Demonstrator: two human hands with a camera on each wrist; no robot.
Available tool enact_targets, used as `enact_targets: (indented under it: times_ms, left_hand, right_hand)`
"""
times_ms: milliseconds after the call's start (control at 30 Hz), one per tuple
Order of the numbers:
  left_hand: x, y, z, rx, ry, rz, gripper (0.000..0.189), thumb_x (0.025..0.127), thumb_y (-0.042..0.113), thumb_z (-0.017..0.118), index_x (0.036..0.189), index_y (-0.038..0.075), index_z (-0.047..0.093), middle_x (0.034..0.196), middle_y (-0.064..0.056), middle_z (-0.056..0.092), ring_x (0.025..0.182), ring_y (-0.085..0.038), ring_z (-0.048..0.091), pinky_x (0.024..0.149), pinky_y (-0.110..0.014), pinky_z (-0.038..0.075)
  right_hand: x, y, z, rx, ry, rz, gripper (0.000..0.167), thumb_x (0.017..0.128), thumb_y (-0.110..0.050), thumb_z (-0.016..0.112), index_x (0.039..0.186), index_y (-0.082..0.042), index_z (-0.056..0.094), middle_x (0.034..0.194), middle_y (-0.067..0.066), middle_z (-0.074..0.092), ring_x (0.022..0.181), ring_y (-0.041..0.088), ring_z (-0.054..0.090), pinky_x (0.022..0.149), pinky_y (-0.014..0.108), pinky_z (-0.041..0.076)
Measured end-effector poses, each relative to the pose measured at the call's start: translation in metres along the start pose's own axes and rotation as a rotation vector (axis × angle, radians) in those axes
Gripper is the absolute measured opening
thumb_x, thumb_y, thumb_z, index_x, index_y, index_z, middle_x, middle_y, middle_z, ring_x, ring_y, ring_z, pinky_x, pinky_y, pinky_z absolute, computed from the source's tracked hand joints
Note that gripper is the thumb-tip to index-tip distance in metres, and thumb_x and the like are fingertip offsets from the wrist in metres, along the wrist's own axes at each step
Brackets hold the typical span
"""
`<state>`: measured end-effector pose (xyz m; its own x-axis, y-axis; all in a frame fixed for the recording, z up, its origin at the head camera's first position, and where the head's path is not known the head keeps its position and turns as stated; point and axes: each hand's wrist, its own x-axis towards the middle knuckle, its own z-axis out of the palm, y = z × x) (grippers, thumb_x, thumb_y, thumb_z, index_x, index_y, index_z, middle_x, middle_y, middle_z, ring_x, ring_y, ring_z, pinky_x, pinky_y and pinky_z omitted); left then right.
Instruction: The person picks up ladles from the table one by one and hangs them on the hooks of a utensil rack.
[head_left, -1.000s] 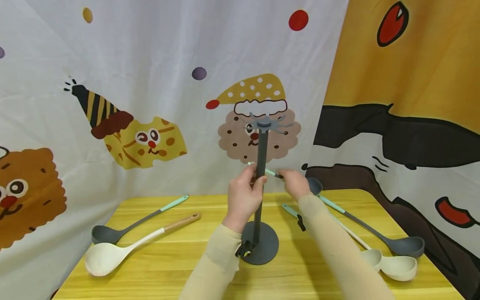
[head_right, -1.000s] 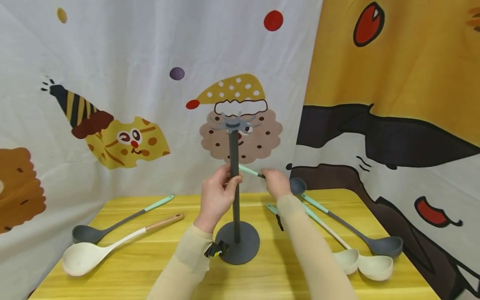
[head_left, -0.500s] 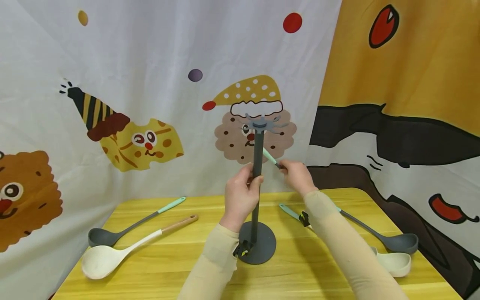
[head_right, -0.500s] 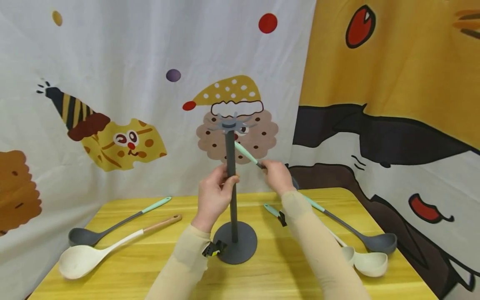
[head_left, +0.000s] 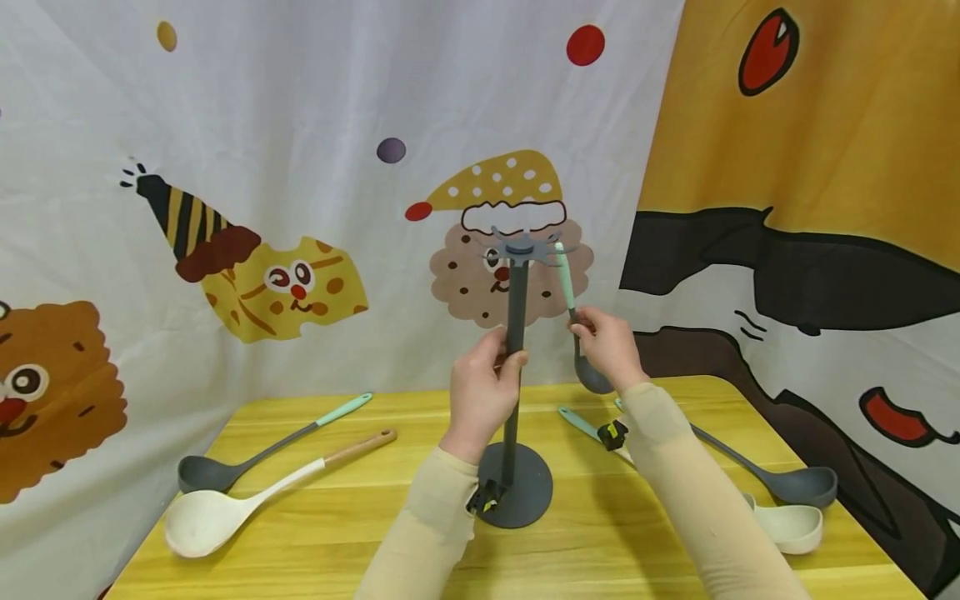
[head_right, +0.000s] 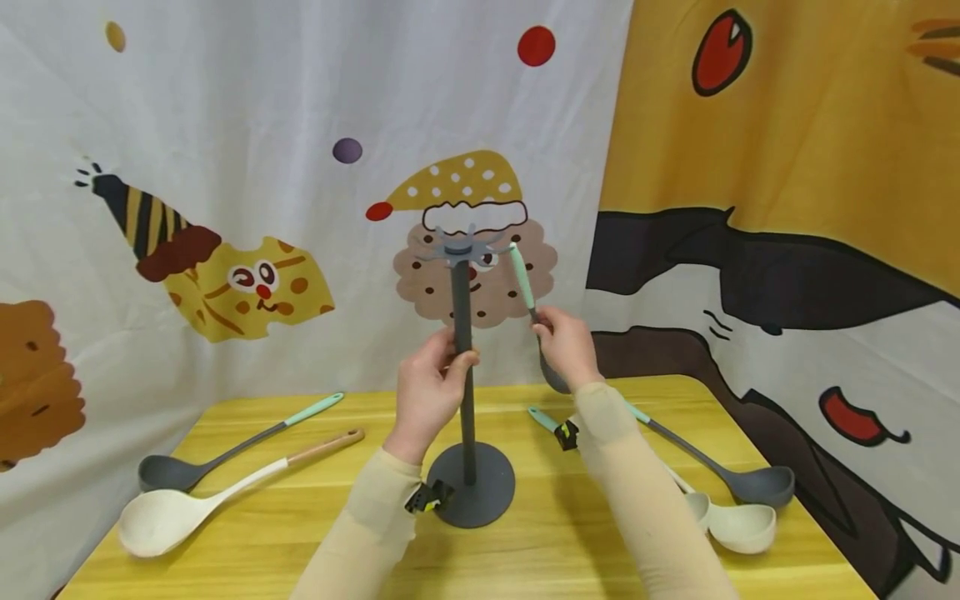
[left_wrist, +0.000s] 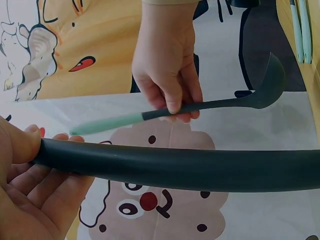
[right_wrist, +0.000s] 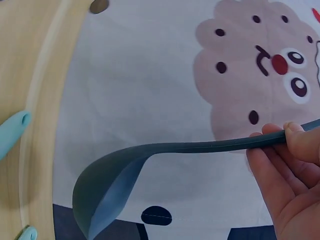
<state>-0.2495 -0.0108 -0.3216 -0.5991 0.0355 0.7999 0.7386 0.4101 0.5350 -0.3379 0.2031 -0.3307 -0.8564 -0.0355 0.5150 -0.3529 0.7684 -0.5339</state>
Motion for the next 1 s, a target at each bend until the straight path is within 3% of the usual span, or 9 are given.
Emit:
enact_targets:
  times_ms: [433,1000]
  left_hand:
    - [0.0,0.001,0.0,-0.002,0.0,-0.014,0.016,0.092,0.009,0.071,0.107,0.005,0.067,0.085,-0.006,0.071,0.076,-0.016,0.071,0.067,-0.03,0.057]
    - [0.001,0.001,0.0,0.004,-0.005,-0.023,0.017,0.092,0.008,0.071,0.107,0.004,0.066,0.086,-0.007,0.071,0.076,-0.017,0.071,0.068,-0.03,0.057]
  right_hand:
    - [-0.008,-0.011,-0.015,0.173,0.072,0.039,0.015,0.101,-0.01,0.057,0.109,-0.006,0.069,0.105,0.014,0.072,0.1,0.033,0.067,0.089,0.049,0.052]
    - [-0.014,-0.032,-0.025,0.255,0.089,-0.016,0.016,0.1,-0.009,0.059,0.111,-0.005,0.07,0.105,0.011,0.072,0.098,0.027,0.069,0.086,0.042,0.055]
